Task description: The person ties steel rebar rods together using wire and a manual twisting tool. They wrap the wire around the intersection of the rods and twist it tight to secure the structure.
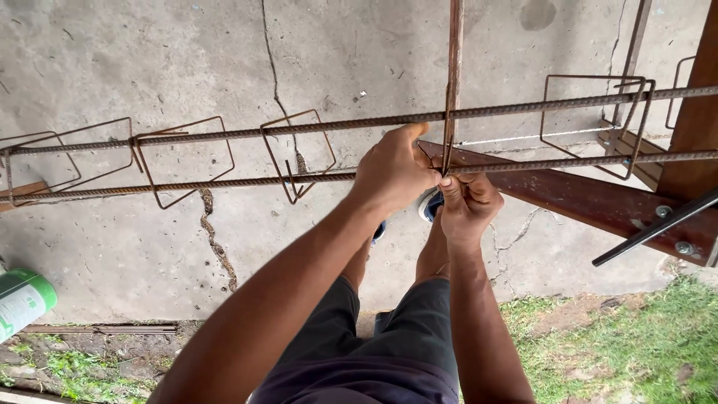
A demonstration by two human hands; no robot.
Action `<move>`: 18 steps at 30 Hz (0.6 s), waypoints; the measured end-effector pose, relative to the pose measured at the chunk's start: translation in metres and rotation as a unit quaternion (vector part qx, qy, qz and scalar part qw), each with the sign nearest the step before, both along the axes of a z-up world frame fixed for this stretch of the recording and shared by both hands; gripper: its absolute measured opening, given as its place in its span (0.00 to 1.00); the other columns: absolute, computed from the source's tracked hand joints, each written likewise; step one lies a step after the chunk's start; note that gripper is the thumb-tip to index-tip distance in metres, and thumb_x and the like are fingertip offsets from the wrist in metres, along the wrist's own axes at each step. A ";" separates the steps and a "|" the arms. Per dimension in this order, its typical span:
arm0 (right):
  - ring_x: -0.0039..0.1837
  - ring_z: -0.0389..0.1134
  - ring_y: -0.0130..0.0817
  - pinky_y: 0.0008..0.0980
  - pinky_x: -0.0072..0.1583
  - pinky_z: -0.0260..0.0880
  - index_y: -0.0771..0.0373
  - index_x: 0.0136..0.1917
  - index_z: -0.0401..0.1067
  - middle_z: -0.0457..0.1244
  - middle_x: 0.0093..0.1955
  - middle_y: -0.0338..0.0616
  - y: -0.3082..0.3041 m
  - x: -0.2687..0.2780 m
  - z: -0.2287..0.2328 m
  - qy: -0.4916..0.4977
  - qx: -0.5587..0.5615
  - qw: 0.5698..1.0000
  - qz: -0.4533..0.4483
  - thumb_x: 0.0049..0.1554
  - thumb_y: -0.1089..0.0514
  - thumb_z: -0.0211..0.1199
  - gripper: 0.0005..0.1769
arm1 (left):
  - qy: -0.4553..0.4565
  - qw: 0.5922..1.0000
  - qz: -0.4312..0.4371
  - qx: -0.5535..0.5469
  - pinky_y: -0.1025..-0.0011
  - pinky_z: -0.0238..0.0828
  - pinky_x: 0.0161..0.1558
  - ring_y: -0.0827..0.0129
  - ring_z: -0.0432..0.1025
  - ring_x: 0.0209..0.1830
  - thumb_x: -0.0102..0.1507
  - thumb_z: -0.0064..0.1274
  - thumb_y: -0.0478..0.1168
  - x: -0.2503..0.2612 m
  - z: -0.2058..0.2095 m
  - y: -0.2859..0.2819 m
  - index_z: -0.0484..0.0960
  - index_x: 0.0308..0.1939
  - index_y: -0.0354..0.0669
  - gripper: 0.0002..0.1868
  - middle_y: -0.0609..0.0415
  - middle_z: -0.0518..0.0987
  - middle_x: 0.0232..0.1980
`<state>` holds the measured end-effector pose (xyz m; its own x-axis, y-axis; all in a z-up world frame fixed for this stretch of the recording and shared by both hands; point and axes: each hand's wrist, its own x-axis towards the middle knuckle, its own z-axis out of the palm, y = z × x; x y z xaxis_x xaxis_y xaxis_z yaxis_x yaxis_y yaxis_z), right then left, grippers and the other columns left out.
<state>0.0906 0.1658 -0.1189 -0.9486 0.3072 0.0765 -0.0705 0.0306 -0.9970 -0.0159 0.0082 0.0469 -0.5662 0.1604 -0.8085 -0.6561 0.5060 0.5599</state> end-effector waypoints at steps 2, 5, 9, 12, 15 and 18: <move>0.36 0.69 0.35 0.34 0.40 0.69 0.73 0.38 0.73 0.65 0.29 0.54 0.004 0.006 -0.009 0.003 0.007 1.000 0.000 0.58 0.68 0.69 0.09 | 0.012 0.998 0.058 0.020 0.56 0.75 0.56 0.53 0.79 0.54 0.55 0.58 0.32 0.002 -0.002 0.003 0.67 0.71 0.34 0.39 0.44 0.83 0.51; 0.38 0.68 0.31 0.36 0.40 0.68 0.73 0.37 0.72 0.64 0.28 0.52 0.003 0.009 -0.013 0.001 0.016 1.000 -0.007 0.57 0.68 0.71 0.10 | 0.004 0.996 0.092 0.013 0.60 0.74 0.56 0.61 0.80 0.54 0.53 0.56 0.37 0.003 -0.008 0.002 0.69 0.70 0.38 0.38 0.53 0.85 0.50; 0.36 0.67 0.33 0.36 0.40 0.68 0.73 0.38 0.73 0.64 0.28 0.53 -0.005 0.007 -0.003 -0.007 0.007 1.000 -0.010 0.58 0.67 0.69 0.09 | 0.015 0.994 0.107 -0.007 0.61 0.75 0.56 0.62 0.81 0.53 0.52 0.56 0.37 0.005 0.003 0.004 0.75 0.66 0.41 0.35 0.55 0.86 0.49; 0.37 0.63 0.27 0.35 0.41 0.67 0.73 0.37 0.71 0.63 0.30 0.50 -0.005 0.007 -0.005 0.001 -0.022 1.000 -0.022 0.57 0.67 0.70 0.11 | 0.048 0.989 0.140 -0.003 0.57 0.77 0.54 0.54 0.81 0.51 0.54 0.54 0.32 0.012 0.006 0.007 0.82 0.58 0.38 0.26 0.48 0.87 0.46; 0.36 0.65 0.30 0.34 0.41 0.68 0.74 0.38 0.73 0.64 0.29 0.51 -0.006 0.005 -0.006 0.005 -0.026 0.999 -0.019 0.56 0.68 0.70 0.09 | 0.069 0.989 0.130 -0.011 0.64 0.77 0.51 0.64 0.82 0.47 0.54 0.55 0.37 0.024 0.000 0.006 0.86 0.50 0.53 0.20 0.61 0.87 0.44; 0.35 0.61 0.28 0.34 0.40 0.67 0.73 0.37 0.72 0.63 0.29 0.49 -0.008 0.001 0.001 0.006 -0.023 1.000 -0.016 0.57 0.68 0.70 0.10 | 0.205 0.970 0.120 0.049 0.55 0.77 0.54 0.47 0.80 0.48 0.59 0.53 0.26 0.048 -0.013 0.006 0.86 0.47 0.35 0.14 0.41 0.85 0.45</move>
<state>0.0912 0.1575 -0.1181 -0.9375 0.3402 0.0733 -0.0823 -0.0122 -0.9965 0.0323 0.0139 0.0338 -0.8680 0.0479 -0.4943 -0.4601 0.2972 0.8367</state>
